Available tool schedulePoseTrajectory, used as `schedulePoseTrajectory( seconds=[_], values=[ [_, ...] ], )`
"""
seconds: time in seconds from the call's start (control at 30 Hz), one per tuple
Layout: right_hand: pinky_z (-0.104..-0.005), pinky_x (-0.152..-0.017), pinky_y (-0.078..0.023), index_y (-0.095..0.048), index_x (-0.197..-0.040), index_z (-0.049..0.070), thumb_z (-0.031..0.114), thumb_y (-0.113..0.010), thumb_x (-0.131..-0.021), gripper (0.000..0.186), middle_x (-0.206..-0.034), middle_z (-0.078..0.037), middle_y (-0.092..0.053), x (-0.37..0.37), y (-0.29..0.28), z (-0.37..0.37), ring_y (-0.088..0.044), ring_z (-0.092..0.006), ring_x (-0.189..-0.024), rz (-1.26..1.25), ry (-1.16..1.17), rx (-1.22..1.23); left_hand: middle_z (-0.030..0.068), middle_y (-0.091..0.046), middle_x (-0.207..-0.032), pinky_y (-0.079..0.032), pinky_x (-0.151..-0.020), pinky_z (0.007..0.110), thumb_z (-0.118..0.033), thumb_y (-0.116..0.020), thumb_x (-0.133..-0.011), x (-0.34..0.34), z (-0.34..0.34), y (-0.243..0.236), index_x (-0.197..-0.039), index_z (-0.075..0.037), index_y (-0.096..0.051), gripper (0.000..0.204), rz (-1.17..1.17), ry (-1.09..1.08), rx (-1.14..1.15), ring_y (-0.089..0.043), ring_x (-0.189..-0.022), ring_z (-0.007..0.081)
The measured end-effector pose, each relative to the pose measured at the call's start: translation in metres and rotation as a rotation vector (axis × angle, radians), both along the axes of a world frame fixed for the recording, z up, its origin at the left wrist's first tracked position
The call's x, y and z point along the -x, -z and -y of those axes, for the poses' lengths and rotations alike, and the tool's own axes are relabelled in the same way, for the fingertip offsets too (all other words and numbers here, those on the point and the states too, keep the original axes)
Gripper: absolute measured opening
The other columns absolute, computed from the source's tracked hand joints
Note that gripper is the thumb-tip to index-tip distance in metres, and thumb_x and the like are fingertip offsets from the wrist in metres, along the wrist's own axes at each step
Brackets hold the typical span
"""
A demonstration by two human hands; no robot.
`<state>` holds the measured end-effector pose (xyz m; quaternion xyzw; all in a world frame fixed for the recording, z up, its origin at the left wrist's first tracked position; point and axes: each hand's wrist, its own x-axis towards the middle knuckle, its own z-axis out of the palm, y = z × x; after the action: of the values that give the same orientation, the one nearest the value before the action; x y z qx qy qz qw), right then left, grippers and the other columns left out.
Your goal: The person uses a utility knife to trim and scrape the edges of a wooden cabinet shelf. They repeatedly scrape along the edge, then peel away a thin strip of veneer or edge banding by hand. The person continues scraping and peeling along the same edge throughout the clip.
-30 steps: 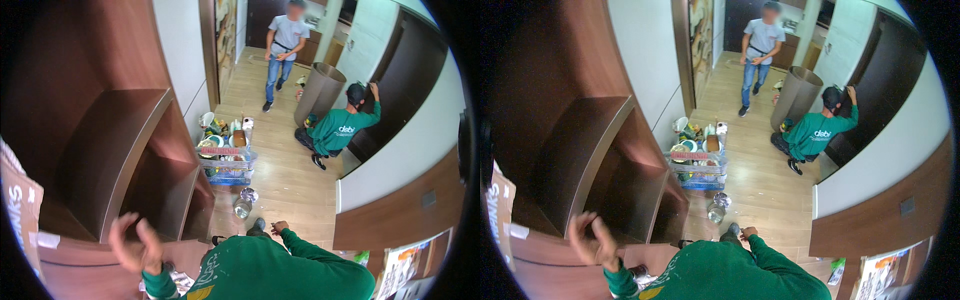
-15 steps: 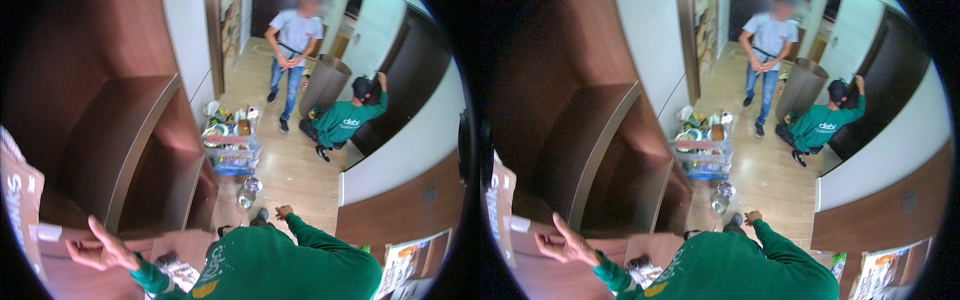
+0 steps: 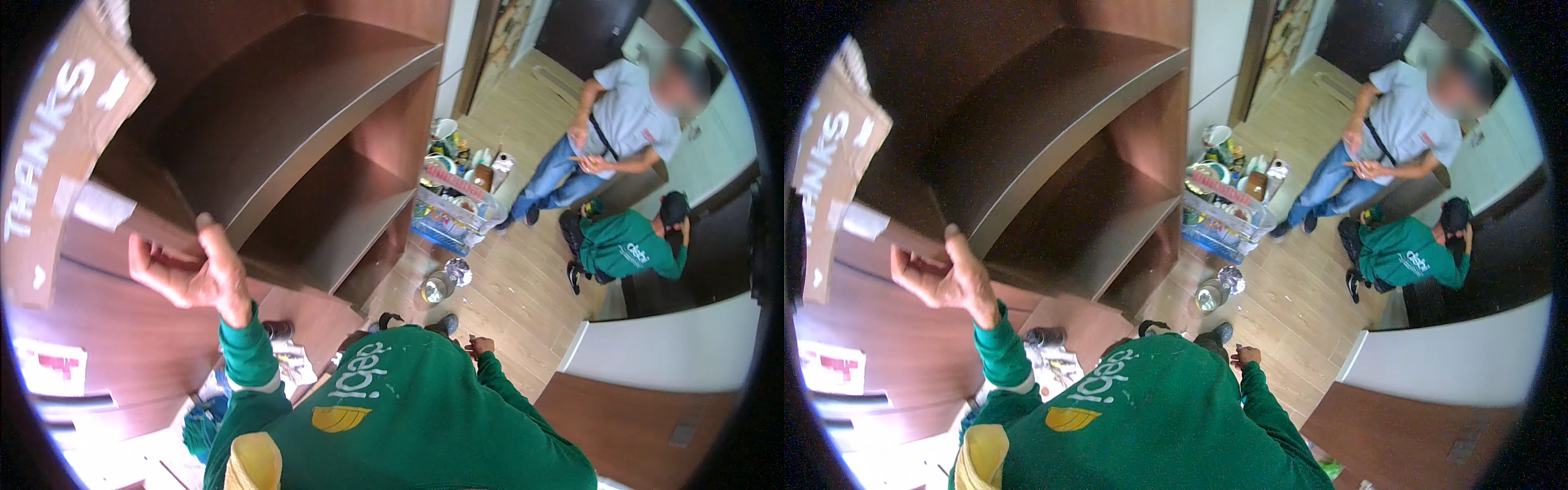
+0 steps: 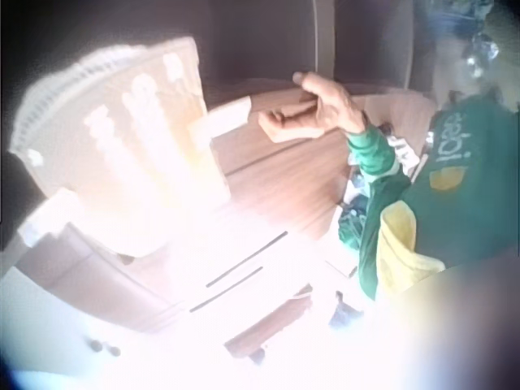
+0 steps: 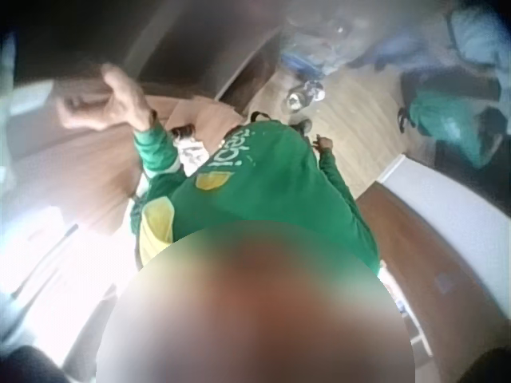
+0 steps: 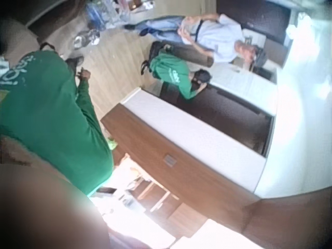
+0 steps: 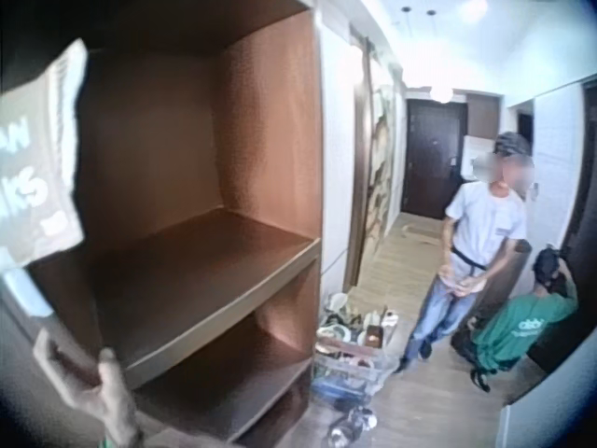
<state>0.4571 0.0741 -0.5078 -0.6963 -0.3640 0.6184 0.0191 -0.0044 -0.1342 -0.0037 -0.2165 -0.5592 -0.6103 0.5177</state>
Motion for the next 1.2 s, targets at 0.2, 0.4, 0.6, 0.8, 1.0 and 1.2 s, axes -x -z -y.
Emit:
schedulePoseTrajectory(
  seconds=[0.2,0.4,0.6,0.8,1.0,1.2],
  values=[
    [-0.0385,-0.033,-0.046,-0.062,-0.098,-0.005,0.01,-0.058,-0.092,0.017,-0.075,-0.022,-0.07,0.008,-0.003,-0.011,-0.065,-0.0309,-0.048,-0.033,-0.009,-0.061,0.0194,-0.05,-0.127,-0.043,-0.097,0.042,-0.014,-0.085,-0.076,-0.007,0.023,0.009,-0.135,0.005,-0.049,0.072,-0.013,-0.148,0.293,-0.051,-0.114,0.0312],
    [-0.0381,-0.036,-0.049,-0.063,-0.105,-0.007,0.012,-0.057,-0.093,0.023,-0.077,-0.022,-0.07,0.024,-0.007,-0.03,-0.064,-0.031,-0.048,-0.018,-0.09,-0.088,0.0232,-0.051,-0.13,-0.043,-0.102,0.044,-0.015,-0.084,-0.068,-0.022,0.034,0.029,-0.137,0.003,-0.048,0.08,0.012,-0.123,0.467,-0.051,-0.119,0.0362],
    [-0.0378,-0.034,-0.041,-0.06,-0.099,-0.003,0.016,-0.062,-0.093,0.019,-0.072,-0.021,-0.067,0.027,-0.002,-0.039,-0.061,-0.0288,-0.045,-0.072,-0.04,-0.058,0.0217,-0.051,-0.131,-0.043,-0.103,0.045,-0.016,-0.087,-0.068,-0.026,0.037,0.034,-0.139,0.0,-0.047,0.083,0.08,-0.078,0.459,-0.051,-0.121,0.0358],
    [-0.0364,-0.034,-0.04,-0.06,-0.096,-0.001,0.013,-0.058,-0.092,0.015,-0.072,-0.021,-0.067,0.016,0.015,-0.047,-0.061,-0.0283,-0.046,-0.253,-0.062,-0.017,0.0202,-0.051,-0.129,-0.045,-0.098,0.043,-0.017,-0.086,-0.07,-0.01,0.023,0.022,-0.138,-0.001,-0.047,0.08,0.107,-0.065,0.373,-0.052,-0.119,0.0334],
    [-0.0375,-0.034,-0.042,-0.061,-0.092,0.0,0.014,-0.057,-0.093,0.014,-0.074,-0.021,-0.068,0.008,0.032,-0.048,-0.061,-0.0292,-0.046,-0.349,-0.022,0.141,0.0176,-0.049,-0.128,-0.044,-0.094,0.041,-0.014,-0.081,-0.075,-0.011,-0.002,0.02,-0.135,0.0,-0.048,0.07,0.209,-0.034,0.209,-0.051,-0.115,0.0287],
    [-0.0381,-0.034,-0.043,-0.06,-0.097,0.0,0.014,-0.062,-0.091,0.016,-0.074,-0.022,-0.068,0.027,0.012,-0.032,-0.062,-0.0308,-0.046,-0.094,-0.064,-0.049,0.0149,-0.048,-0.129,-0.044,-0.096,0.041,-0.01,-0.077,-0.076,0.014,-0.008,0.029,-0.136,-0.001,-0.049,0.067,0.245,0.144,0.068,-0.05,-0.116,0.0267]
  ],
)
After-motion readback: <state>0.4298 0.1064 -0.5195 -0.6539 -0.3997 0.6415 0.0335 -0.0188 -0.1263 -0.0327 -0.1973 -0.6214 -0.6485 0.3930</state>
